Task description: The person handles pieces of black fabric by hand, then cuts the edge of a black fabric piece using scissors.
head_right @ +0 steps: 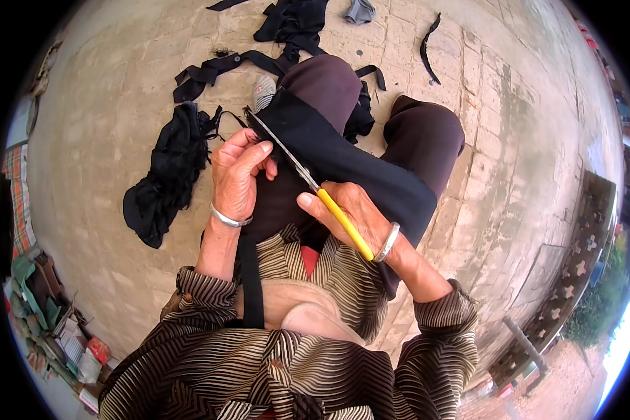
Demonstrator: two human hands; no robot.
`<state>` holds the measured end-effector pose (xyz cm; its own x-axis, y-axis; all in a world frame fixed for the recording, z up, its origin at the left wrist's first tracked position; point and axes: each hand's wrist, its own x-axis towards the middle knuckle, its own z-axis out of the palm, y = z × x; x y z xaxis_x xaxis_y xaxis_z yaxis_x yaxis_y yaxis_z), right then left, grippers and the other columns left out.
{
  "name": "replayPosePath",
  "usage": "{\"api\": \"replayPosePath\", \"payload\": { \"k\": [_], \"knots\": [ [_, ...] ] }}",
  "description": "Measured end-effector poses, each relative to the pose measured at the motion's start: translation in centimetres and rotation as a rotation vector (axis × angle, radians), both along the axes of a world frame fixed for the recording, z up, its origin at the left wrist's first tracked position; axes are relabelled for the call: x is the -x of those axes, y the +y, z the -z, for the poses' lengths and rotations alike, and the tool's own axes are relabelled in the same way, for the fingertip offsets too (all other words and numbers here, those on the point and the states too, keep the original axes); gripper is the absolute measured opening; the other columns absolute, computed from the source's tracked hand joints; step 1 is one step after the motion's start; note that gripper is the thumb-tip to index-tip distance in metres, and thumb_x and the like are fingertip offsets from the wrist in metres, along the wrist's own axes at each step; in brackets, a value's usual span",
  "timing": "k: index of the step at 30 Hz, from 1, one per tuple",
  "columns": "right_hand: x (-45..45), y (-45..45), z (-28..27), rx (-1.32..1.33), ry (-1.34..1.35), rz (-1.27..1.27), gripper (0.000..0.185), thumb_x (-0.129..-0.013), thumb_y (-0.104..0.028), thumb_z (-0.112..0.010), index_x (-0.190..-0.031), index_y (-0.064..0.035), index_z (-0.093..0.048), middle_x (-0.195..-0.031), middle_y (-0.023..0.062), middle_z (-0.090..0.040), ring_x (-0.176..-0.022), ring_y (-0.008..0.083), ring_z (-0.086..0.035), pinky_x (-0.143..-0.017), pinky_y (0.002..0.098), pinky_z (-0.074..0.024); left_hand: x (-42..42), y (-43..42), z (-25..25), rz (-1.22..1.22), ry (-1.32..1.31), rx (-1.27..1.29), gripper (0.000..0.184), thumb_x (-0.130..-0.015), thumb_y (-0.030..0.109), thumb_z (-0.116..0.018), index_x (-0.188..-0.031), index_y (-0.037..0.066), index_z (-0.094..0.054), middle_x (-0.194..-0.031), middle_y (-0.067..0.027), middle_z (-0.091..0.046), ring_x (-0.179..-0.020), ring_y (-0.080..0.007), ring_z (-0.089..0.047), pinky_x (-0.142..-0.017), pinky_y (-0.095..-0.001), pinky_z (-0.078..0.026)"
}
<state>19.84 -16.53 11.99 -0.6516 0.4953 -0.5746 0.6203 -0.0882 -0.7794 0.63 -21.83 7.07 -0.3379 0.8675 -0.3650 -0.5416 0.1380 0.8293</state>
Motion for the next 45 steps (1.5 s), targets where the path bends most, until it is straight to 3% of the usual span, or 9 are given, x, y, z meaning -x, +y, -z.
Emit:
{"api": "replayPosePath", "payload": {
  "k": [2,8,11,18,27,29,38,44,45],
  "knots": [
    [-0.2,-0.2,0.6,-0.033,0.109,0.004,0.063,-0.091,-0.055,-0.057,-0.073,0.0053,-0.05,-0.061,0.0136,-0.045,-0.058,0.021,-0.047,-0.057,0.0356,-0.0418,0.0,0.1,-0.3,-0.001,0.002,0.003,0.009,-0.086,0.006,-0.063,-0.08,0.0,-0.06,-0.065,-0.003,-0.058,-0.054,-0.0096,-0.055,-0.053,-0.0228,-0.043],
    [0.2,0.8,0.3,-0.167,0.053,-0.141,0.071,-0.086,-0.064,-0.057,-0.075,0.0069,-0.054,-0.064,0.0178,-0.05,-0.063,0.0284,-0.056,-0.061,0.0373,-0.0459,-0.1,0.0,-0.4,0.031,0.036,0.019,0.009,-0.084,0.005,-0.062,-0.078,0.0,-0.06,-0.063,-0.0036,-0.058,-0.053,-0.0097,-0.054,-0.053,-0.0226,-0.042],
    [0.7,1.3,-0.5,-0.297,-0.032,-0.247,0.074,-0.086,-0.066,-0.054,-0.076,0.0079,-0.055,-0.066,0.0204,-0.051,-0.064,0.0317,-0.056,-0.062,0.0392,-0.0459,0.0,0.0,-0.1,0.036,0.055,0.02,0.009,-0.084,0.006,-0.062,-0.077,0.0,-0.06,-0.062,-0.0037,-0.058,-0.053,-0.0097,-0.053,-0.053,-0.0227,-0.042],
    [0.3,1.1,0.6,-0.183,0.003,-0.169,0.075,-0.086,-0.067,-0.052,-0.077,0.008,-0.055,-0.068,0.0216,-0.051,-0.067,0.0333,-0.057,-0.064,0.0401,-0.0458,0.1,-0.1,-0.2,0.024,0.039,0.005,0.01,-0.083,0.008,-0.06,-0.08,-0.001,-0.062,-0.065,-0.0043,-0.059,-0.054,-0.0105,-0.054,-0.053,-0.0227,-0.043],
    [0.3,1.2,-0.4,-0.288,-0.041,-0.263,0.075,-0.082,-0.068,-0.058,-0.08,0.0067,-0.054,-0.067,0.0208,-0.05,-0.067,0.0318,-0.057,-0.063,0.0381,-0.0455,-0.1,0.0,-0.5,-0.022,-0.004,-0.007,0.01,-0.082,0.008,-0.06,-0.083,-0.002,-0.063,-0.071,-0.0036,-0.06,-0.054,-0.0107,-0.054,-0.052,-0.023,-0.043],
    [0.5,0.9,-0.2,-0.142,-0.014,-0.172,0.071,-0.085,-0.064,-0.057,-0.079,0.0068,-0.053,-0.066,0.0198,-0.049,-0.065,0.03,-0.056,-0.061,0.0375,-0.0441,-0.1,0.0,-0.4,-0.017,0.001,-0.003,0.01,-0.082,0.008,-0.06,-0.082,-0.002,-0.062,-0.071,-0.0036,-0.06,-0.054,-0.0107,-0.054,-0.052,-0.023,-0.043],
    [2.3,0.9,0.1,-0.196,0.079,-0.046,0.059,-0.094,-0.043,-0.057,-0.065,0.0076,-0.05,-0.056,0.021,-0.044,-0.05,0.0307,-0.045,-0.052,0.0401,-0.0382,0.0,-0.2,0.0,0.005,0.034,-0.001,0.01,-0.081,0.007,-0.059,-0.077,-0.001,-0.061,-0.068,-0.0045,-0.06,-0.052,-0.0111,-0.054,-0.051,-0.0232,-0.043],
    [2.0,0.8,-0.8,-0.043,0.145,-0.076,0.049,-0.092,-0.041,-0.062,-0.077,0.0035,-0.049,-0.059,0.0109,-0.044,-0.054,0.0183,-0.043,-0.052,0.0363,-0.0382,0.5,-0.4,-0.2,-0.082,0.023,0.005,0.01,-0.082,0.007,-0.052,-0.079,0.0,-0.059,-0.074,-0.0076,-0.062,-0.057,-0.0152,-0.056,-0.053,-0.0273,-0.046],
    [1.4,0.9,-1.5,-0.029,0.227,-0.05,0.047,-0.091,-0.041,-0.063,-0.079,0.0019,-0.047,-0.061,0.0076,-0.043,-0.056,0.0149,-0.042,-0.052,0.034,-0.0378,1.1,-0.4,0.5,-0.24,-0.036,-0.026,0.01,-0.082,0.007,-0.053,-0.079,0.0,-0.058,-0.075,-0.009,-0.062,-0.057,-0.0164,-0.055,-0.053,-0.0284,-0.046]
  ]
}}
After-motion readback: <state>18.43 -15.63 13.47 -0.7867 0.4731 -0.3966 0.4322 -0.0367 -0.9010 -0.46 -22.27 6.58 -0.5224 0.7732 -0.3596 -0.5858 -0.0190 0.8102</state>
